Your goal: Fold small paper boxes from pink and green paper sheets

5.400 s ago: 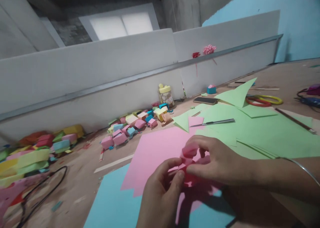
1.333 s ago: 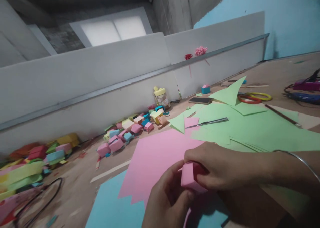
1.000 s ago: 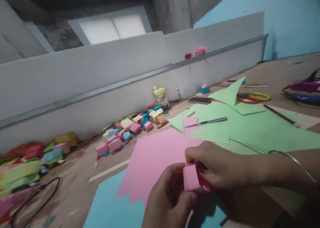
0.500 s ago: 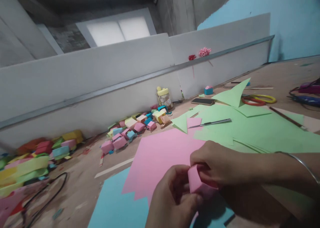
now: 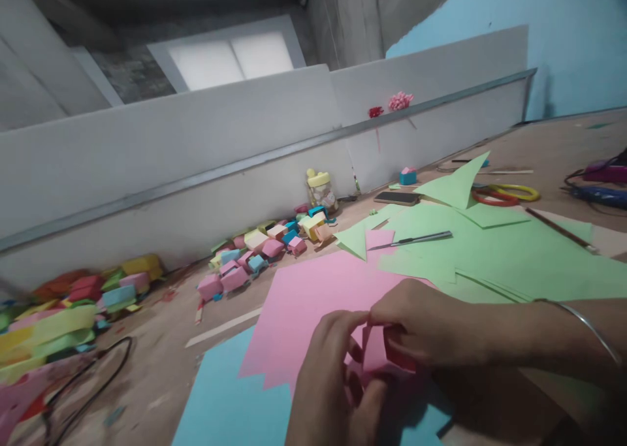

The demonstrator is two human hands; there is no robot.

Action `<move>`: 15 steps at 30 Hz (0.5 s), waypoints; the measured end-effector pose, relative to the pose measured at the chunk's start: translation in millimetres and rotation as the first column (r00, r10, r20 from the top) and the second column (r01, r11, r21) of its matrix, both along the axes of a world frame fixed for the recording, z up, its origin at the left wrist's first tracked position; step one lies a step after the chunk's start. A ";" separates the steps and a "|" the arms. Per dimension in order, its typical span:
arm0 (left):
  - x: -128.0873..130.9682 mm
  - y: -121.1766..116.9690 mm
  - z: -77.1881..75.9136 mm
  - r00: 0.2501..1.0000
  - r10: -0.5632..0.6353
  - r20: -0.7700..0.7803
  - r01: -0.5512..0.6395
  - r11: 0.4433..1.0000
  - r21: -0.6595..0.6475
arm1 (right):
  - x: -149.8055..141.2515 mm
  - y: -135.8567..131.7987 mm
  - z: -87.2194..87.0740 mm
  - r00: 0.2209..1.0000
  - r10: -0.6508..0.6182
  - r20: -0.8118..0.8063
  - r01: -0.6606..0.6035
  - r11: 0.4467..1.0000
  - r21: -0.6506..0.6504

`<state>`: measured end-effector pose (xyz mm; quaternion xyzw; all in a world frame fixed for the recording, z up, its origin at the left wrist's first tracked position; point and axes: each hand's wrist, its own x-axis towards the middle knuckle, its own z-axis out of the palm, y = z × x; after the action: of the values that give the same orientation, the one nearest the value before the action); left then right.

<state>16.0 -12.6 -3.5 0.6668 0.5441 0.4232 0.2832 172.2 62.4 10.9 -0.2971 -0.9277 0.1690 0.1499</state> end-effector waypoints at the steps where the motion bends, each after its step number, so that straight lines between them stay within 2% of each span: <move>1: -0.9 0.7 -0.4 1.000 -0.002 -0.004 0.002 1.000 0.021 | -1.3 -0.1 1.2 0.999 0.017 0.044 -0.017 1.000 0.014; 4: -1.7 2.0 -3.2 0.999 -0.004 0.046 0.004 1.000 0.010 | -2.3 0.1 2.0 0.991 0.019 0.132 -0.026 0.998 0.056; 7: -2.1 0.5 -6.0 0.996 -0.001 0.091 0.005 0.999 -0.049 | 0.2 1.3 -1.0 0.996 0.030 0.083 -0.036 0.996 0.076; 9: -3.5 -1.6 -7.1 0.999 0.023 0.025 -0.022 0.999 -0.044 | 2.0 2.3 -3.8 0.998 0.051 0.033 -0.053 0.997 0.049; 11: -5.7 -3.7 -7.4 0.991 0.056 -0.121 -0.040 0.991 0.129 | 2.9 3.1 -6.9 0.999 0.033 -0.004 -0.033 0.999 0.019; 13: -7.4 -5.3 -7.3 0.960 0.098 -0.262 0.003 0.933 0.360 | 2.7 3.5 -9.8 0.999 -0.018 -0.036 0.018 1.000 0.003; 15: -7.7 -5.7 -6.7 0.928 0.096 -0.360 0.086 0.885 0.457 | 1.8 2.9 -11.3 0.994 -0.067 -0.088 0.064 0.998 -0.029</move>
<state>8.3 -18.3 -10.2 0.7816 0.4721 0.4076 0.0055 174.0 65.3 -0.4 -0.3215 -0.9077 0.1890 0.1924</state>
